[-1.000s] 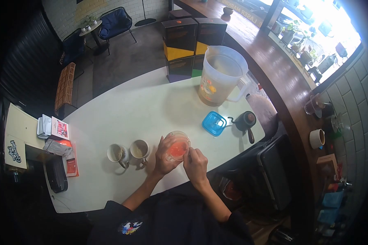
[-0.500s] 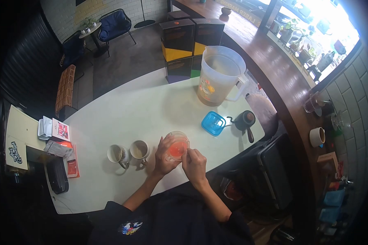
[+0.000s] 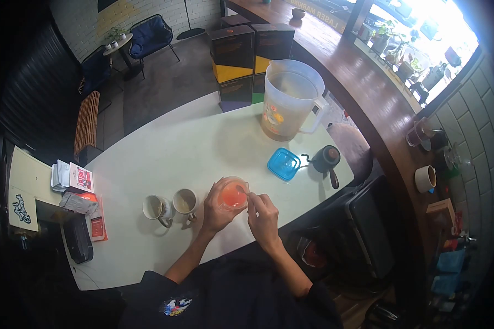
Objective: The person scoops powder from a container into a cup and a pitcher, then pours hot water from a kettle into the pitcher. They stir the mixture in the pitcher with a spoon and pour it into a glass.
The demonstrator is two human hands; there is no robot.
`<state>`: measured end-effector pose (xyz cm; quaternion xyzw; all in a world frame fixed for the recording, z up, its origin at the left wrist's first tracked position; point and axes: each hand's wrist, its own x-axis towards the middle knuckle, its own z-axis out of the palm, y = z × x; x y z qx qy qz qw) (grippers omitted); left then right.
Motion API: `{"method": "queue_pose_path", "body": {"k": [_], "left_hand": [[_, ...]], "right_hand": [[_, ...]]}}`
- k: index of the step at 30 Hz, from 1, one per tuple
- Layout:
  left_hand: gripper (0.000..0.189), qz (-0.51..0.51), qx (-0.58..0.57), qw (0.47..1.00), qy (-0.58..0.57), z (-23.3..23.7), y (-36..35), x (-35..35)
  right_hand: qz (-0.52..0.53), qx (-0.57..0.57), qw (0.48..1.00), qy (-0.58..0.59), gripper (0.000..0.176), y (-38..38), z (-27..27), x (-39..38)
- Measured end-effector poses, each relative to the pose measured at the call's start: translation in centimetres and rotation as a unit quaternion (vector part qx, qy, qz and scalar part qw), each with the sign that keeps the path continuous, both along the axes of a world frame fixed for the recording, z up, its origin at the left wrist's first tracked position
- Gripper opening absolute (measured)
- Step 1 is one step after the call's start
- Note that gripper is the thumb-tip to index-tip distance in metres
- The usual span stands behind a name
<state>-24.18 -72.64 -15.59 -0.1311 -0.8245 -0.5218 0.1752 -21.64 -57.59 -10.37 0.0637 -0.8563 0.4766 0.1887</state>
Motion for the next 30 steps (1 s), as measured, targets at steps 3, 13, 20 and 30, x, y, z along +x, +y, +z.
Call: {"method": "queue_pose_path", "body": {"k": [3, 13, 20, 30], "left_hand": [[0.078, -0.014, 0.001, 1.000, -0.026, 0.2, -0.1, -0.1], [0.081, -0.009, -0.010, 0.998, -0.055, 0.8, -0.1, -0.1], [0.080, 0.002, -0.001, 0.997, -0.082, 1.0, 0.1, -0.7], [0.074, 0.003, 0.002, 0.995, -0.095, 1.6, 0.4, -1.4]], "right_hand": [[0.004, 0.022, 1.000, 0.005, 0.017, 0.0, -0.1, -0.3], [0.040, -0.003, 0.999, 0.028, 0.015, 0.2, 0.4, -0.8], [0.045, -0.063, 0.997, -0.010, 0.018, 3.1, 1.7, 0.2], [-0.120, -0.415, 0.902, -0.002, 0.027, 8.2, -2.0, -1.5]]}}
